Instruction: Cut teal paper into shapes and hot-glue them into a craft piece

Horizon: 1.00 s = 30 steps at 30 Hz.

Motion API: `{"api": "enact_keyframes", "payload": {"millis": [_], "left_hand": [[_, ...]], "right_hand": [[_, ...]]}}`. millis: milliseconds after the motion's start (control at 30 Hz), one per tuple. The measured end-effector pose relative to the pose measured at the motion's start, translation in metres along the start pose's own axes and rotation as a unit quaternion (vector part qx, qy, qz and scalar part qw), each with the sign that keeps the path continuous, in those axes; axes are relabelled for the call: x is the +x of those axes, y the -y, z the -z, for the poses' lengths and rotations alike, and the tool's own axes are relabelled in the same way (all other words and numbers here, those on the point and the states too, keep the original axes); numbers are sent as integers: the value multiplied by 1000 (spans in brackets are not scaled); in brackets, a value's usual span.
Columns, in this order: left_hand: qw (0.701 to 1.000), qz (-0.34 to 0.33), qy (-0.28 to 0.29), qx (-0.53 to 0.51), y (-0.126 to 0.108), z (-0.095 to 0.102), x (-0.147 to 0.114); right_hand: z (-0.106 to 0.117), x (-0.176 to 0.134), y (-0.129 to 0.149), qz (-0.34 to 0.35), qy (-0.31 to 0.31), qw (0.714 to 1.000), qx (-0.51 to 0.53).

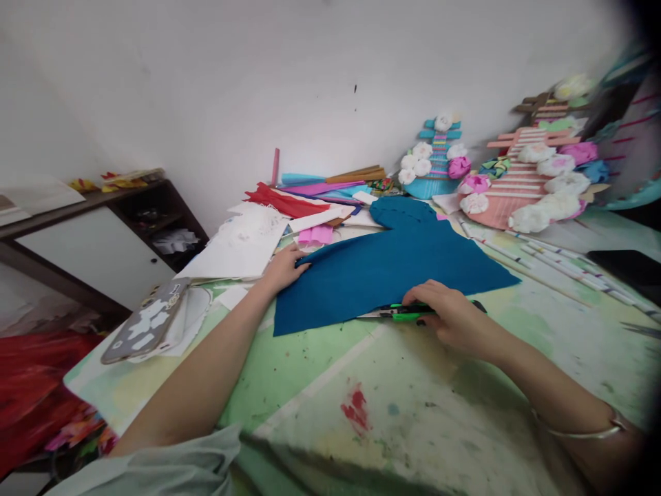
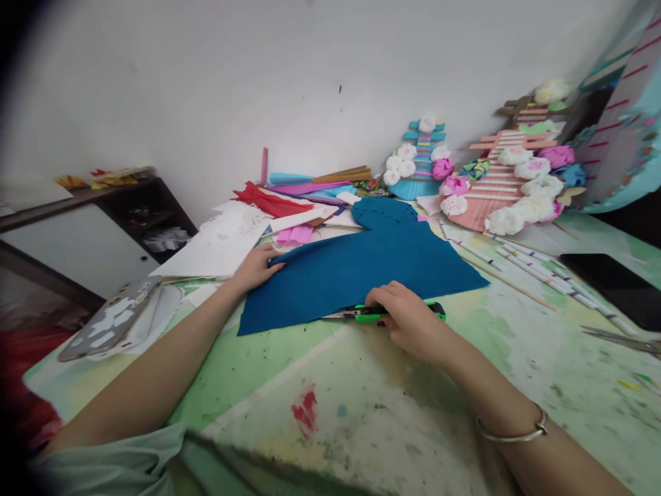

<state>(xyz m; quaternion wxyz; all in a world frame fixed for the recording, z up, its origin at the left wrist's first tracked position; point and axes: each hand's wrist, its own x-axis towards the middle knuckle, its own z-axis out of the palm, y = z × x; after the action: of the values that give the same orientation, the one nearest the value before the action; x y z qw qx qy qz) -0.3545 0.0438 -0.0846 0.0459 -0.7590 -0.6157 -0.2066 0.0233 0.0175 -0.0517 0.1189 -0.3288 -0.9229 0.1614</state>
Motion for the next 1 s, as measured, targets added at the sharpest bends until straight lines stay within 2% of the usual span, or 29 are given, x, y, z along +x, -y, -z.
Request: {"api": "enact_keyframes", "payload": {"millis": [133, 233, 300, 533, 633, 700, 800, 867, 933, 1000], "left_hand": [[999, -14, -35, -16, -12, -2, -2], [997, -3, -72, -18, -21, -1, -3], [997, 12, -78, -26, -27, 0, -3], [991, 83, 25, -98, -51, 5, -2], [982, 78, 82, -152, -58, 14, -2], [964, 77, 130, -218, -61, 21, -3], [902, 146, 171, -369, -68, 23, -6], [871, 191, 148, -428, -77, 16, -7], [865, 202, 118, -443, -90, 6, -9], [847, 208, 118, -474, -102, -3, -10]], "right_hand": [[1, -1, -10, -9, -12, 1000, -10], [4, -1, -16, -29, -16, 999, -14], [7, -2, -18, -40, -15, 999, -13], [17, -7, -24, -54, -16, 998, -20], [20, -8, -28, -60, -21, 998, -25], [21, -8, -30, -60, -23, 998, -27], [22, -9, -34, -63, -24, 997, -27], [23, -10, -39, -67, -28, 997, -30], [27, -12, -47, -68, -40, 996, -36], [31, -16, -57, -66, -55, 996, -40]]}}
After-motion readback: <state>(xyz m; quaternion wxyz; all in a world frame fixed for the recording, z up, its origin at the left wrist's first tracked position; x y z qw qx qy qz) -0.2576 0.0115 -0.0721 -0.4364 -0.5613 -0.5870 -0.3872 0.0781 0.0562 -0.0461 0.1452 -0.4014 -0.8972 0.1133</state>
